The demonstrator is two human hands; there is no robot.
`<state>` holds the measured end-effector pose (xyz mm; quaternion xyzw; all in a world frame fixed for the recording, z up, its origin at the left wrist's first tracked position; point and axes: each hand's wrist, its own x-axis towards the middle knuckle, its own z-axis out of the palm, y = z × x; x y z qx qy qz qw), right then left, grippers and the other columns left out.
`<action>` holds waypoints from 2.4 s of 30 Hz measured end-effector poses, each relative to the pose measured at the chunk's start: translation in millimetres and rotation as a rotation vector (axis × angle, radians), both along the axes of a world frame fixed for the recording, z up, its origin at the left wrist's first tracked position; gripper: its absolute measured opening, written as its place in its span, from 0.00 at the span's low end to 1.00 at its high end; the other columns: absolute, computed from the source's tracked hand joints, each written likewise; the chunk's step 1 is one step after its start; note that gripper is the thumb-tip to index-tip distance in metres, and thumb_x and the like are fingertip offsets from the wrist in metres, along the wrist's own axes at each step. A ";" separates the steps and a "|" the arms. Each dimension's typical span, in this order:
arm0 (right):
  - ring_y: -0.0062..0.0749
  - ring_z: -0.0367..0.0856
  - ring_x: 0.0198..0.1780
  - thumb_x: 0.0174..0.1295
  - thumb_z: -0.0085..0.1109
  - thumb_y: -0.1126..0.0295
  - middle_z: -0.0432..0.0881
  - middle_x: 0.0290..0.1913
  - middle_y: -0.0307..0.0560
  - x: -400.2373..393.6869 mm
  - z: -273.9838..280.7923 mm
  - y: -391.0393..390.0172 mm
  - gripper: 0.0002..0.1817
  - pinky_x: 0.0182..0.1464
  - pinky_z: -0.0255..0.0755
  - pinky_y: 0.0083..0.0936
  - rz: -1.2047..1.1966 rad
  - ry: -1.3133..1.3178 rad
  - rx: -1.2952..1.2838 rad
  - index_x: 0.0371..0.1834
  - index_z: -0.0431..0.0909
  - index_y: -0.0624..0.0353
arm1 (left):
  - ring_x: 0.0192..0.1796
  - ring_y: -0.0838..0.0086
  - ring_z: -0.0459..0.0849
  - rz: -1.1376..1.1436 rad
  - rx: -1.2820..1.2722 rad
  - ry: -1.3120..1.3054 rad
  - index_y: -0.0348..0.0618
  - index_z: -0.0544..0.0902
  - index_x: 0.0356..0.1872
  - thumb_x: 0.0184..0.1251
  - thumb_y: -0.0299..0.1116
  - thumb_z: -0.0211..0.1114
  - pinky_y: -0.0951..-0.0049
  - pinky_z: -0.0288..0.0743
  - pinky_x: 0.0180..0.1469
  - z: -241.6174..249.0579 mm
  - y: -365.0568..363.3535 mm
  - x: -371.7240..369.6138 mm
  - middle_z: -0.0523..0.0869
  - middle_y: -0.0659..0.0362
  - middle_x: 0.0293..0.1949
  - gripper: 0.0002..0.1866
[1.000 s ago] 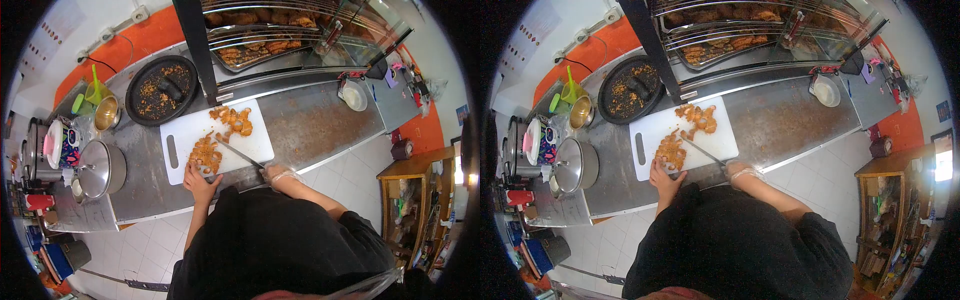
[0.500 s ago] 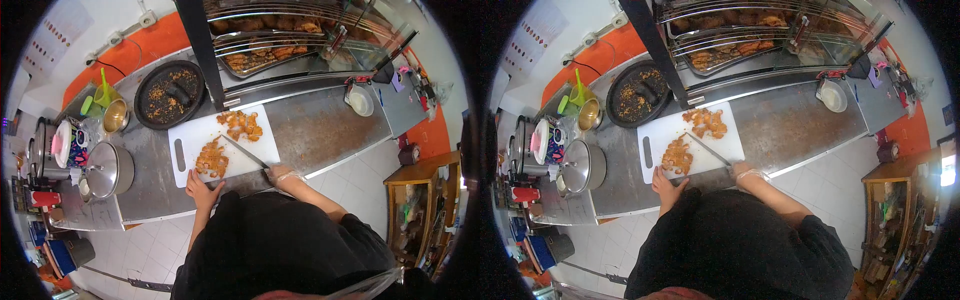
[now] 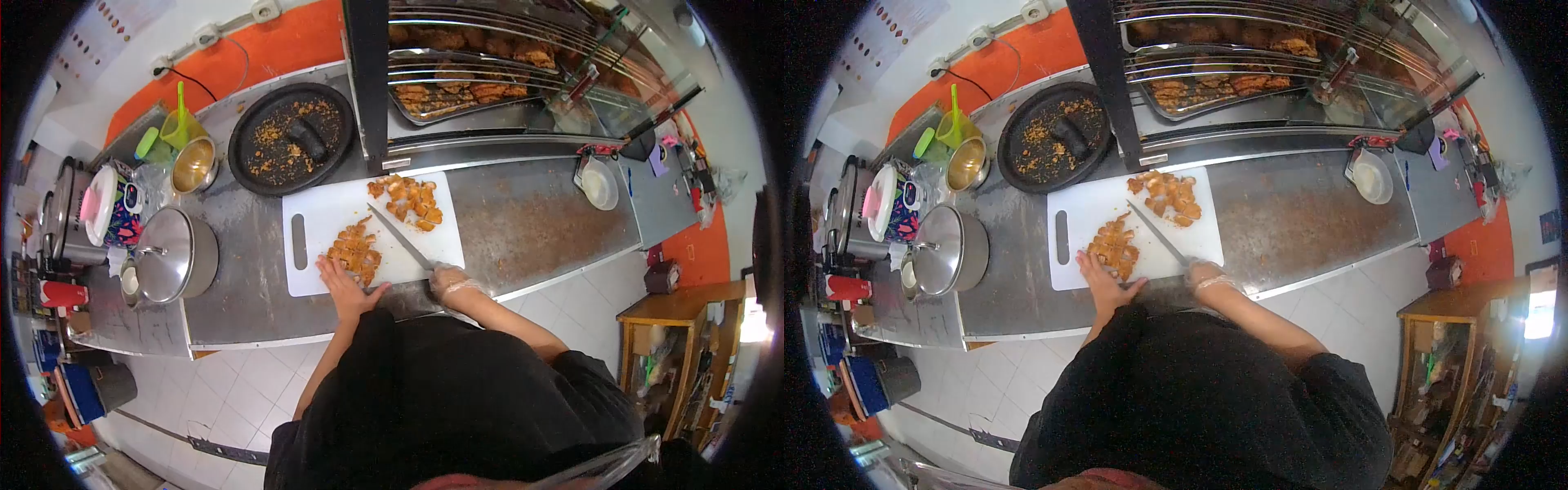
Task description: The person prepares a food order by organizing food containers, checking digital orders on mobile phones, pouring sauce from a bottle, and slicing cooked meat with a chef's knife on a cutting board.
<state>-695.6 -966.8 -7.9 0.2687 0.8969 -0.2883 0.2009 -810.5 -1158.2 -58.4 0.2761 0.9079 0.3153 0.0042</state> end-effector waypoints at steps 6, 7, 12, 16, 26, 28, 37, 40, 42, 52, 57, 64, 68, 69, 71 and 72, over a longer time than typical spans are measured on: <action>0.59 0.76 0.44 0.64 0.40 0.58 0.78 0.39 0.66 -45.4 1.6 -13.6 0.19 0.48 0.68 0.46 0.188 0.022 -0.105 0.42 0.70 0.65 | 0.69 0.41 0.43 0.004 0.068 0.063 0.26 0.48 0.63 0.42 0.54 0.72 0.46 0.39 0.67 -6.9 22.9 -26.5 0.44 0.33 0.66 0.57; 0.59 0.76 0.44 0.64 0.40 0.58 0.78 0.39 0.66 -50.4 -1.6 -16.0 0.19 0.48 0.68 0.46 0.186 0.022 -0.101 0.42 0.70 0.65 | 0.69 0.41 0.43 0.003 0.072 0.063 0.26 0.48 0.63 0.42 0.54 0.72 0.46 0.39 0.67 -7.7 24.5 -33.3 0.44 0.33 0.66 0.57; 0.55 0.77 0.45 0.63 0.42 0.59 0.79 0.39 0.63 -80.8 -7.7 -16.9 0.18 0.48 0.68 0.43 0.095 0.088 -0.069 0.41 0.71 0.65 | 0.66 0.43 0.52 -0.091 0.118 0.137 0.29 0.52 0.62 0.38 0.43 0.76 0.53 0.50 0.66 -4.5 34.4 -86.5 0.49 0.36 0.66 0.54; 0.54 0.77 0.44 0.64 0.42 0.62 0.79 0.39 0.62 -91.5 10.1 -9.5 0.17 0.48 0.69 0.42 0.215 0.024 0.040 0.44 0.70 0.66 | 0.62 0.47 0.60 -0.208 0.110 0.177 0.30 0.58 0.59 0.32 0.42 0.78 0.57 0.56 0.64 -2.5 39.0 -127.1 0.57 0.42 0.64 0.51; 0.53 0.77 0.44 0.64 0.40 0.48 0.79 0.39 0.61 -1.1 37.7 34.0 0.27 0.48 0.68 0.43 0.134 0.023 -0.031 0.37 0.77 0.63 | 0.61 0.52 0.64 -0.342 0.085 0.382 0.37 0.63 0.57 0.28 0.43 0.78 0.58 0.58 0.63 5.4 42.0 -161.1 0.65 0.51 0.62 0.49; 0.53 0.77 0.44 0.63 0.42 0.45 0.79 0.39 0.61 13.3 42.4 56.1 0.28 0.48 0.68 0.43 0.131 -0.022 -0.068 0.36 0.78 0.62 | 0.61 0.52 0.64 -0.334 0.050 0.316 0.36 0.65 0.56 0.30 0.47 0.77 0.57 0.57 0.63 15.5 39.5 -158.7 0.66 0.50 0.61 0.48; 0.47 0.78 0.38 0.53 0.57 0.61 0.79 0.35 0.52 -25.9 102.6 129.3 0.12 0.38 0.71 0.41 0.052 0.703 0.556 0.31 0.77 0.59 | 0.60 0.48 0.62 -0.049 0.331 0.295 0.25 0.64 0.54 0.49 0.33 0.69 0.59 0.56 0.61 29.7 -0.5 -112.7 0.63 0.39 0.59 0.34; 0.43 0.75 0.32 0.48 0.59 0.75 0.76 0.29 0.49 -73.7 225.8 183.2 0.10 0.32 0.69 0.36 0.123 1.372 0.923 0.35 0.75 0.59 | 0.60 0.49 0.61 0.128 0.310 0.321 0.27 0.65 0.52 0.52 0.27 0.62 0.59 0.56 0.61 39.9 -20.2 -85.9 0.64 0.40 0.57 0.26; 0.46 0.75 0.31 0.50 0.58 0.71 0.77 0.30 0.51 -111.0 284.7 228.0 0.09 0.34 0.69 0.40 0.040 1.387 1.193 0.35 0.76 0.59 | 0.60 0.49 0.61 0.189 0.354 0.312 0.29 0.67 0.51 0.53 0.25 0.60 0.58 0.56 0.60 43.0 -27.7 -76.9 0.64 0.40 0.57 0.23; 0.44 0.53 0.69 0.63 0.41 0.55 0.58 0.68 0.50 -183.9 356.7 312.2 0.28 0.69 0.46 0.41 -0.172 0.686 0.805 0.65 0.58 0.55 | 0.59 0.50 0.62 0.295 0.163 0.345 0.31 0.65 0.50 0.51 0.22 0.58 0.56 0.52 0.61 48.8 -58.7 -70.0 0.62 0.41 0.57 0.23; 0.44 0.52 0.69 0.63 0.41 0.55 0.57 0.68 0.50 -177.1 354.2 324.8 0.28 0.69 0.46 0.41 -0.143 0.688 0.836 0.66 0.58 0.54 | 0.45 0.57 0.76 0.416 0.267 0.567 0.37 0.77 0.42 0.57 0.47 0.60 0.58 0.71 0.50 43.6 -48.5 -72.7 0.74 0.46 0.49 0.22; 0.44 0.52 0.69 0.63 0.41 0.55 0.57 0.68 0.50 -185.2 351.4 335.7 0.28 0.69 0.46 0.41 -0.116 0.651 0.914 0.66 0.58 0.54 | 0.44 0.55 0.77 0.282 0.166 0.703 0.35 0.78 0.38 0.55 0.44 0.58 0.60 0.73 0.45 48.7 -50.6 -86.6 0.77 0.45 0.43 0.20; 0.44 0.52 0.69 0.63 0.40 0.55 0.57 0.68 0.50 -189.6 355.0 340.7 0.28 0.69 0.46 0.41 -0.125 0.636 0.937 0.66 0.58 0.54 | 0.44 0.55 0.77 0.323 0.175 0.658 0.36 0.78 0.38 0.53 0.43 0.60 0.60 0.73 0.45 50.7 -49.6 -84.3 0.77 0.46 0.42 0.19; 0.44 0.52 0.69 0.63 0.40 0.55 0.57 0.68 0.50 -189.3 354.0 340.9 0.28 0.69 0.46 0.41 -0.129 0.631 0.939 0.66 0.58 0.54 | 0.44 0.55 0.77 0.325 0.175 0.658 0.36 0.78 0.38 0.53 0.43 0.60 0.60 0.73 0.45 51.6 -49.8 -82.7 0.77 0.46 0.42 0.19; 0.45 0.52 0.69 0.63 0.40 0.55 0.57 0.68 0.50 -189.7 356.3 342.6 0.28 0.69 0.46 0.41 -0.131 0.614 0.949 0.66 0.57 0.54 | 0.44 0.55 0.77 0.345 0.172 0.624 0.36 0.78 0.38 0.53 0.42 0.62 0.60 0.73 0.45 51.9 -50.9 -80.7 0.77 0.46 0.42 0.18; 0.45 0.52 0.69 0.63 0.40 0.55 0.57 0.68 0.50 -188.1 356.6 342.5 0.28 0.69 0.46 0.41 -0.130 0.600 0.953 0.66 0.57 0.54 | 0.44 0.55 0.77 0.348 0.173 0.623 0.36 0.78 0.38 0.53 0.42 0.62 0.60 0.73 0.45 52.3 -52.0 -79.7 0.77 0.46 0.42 0.18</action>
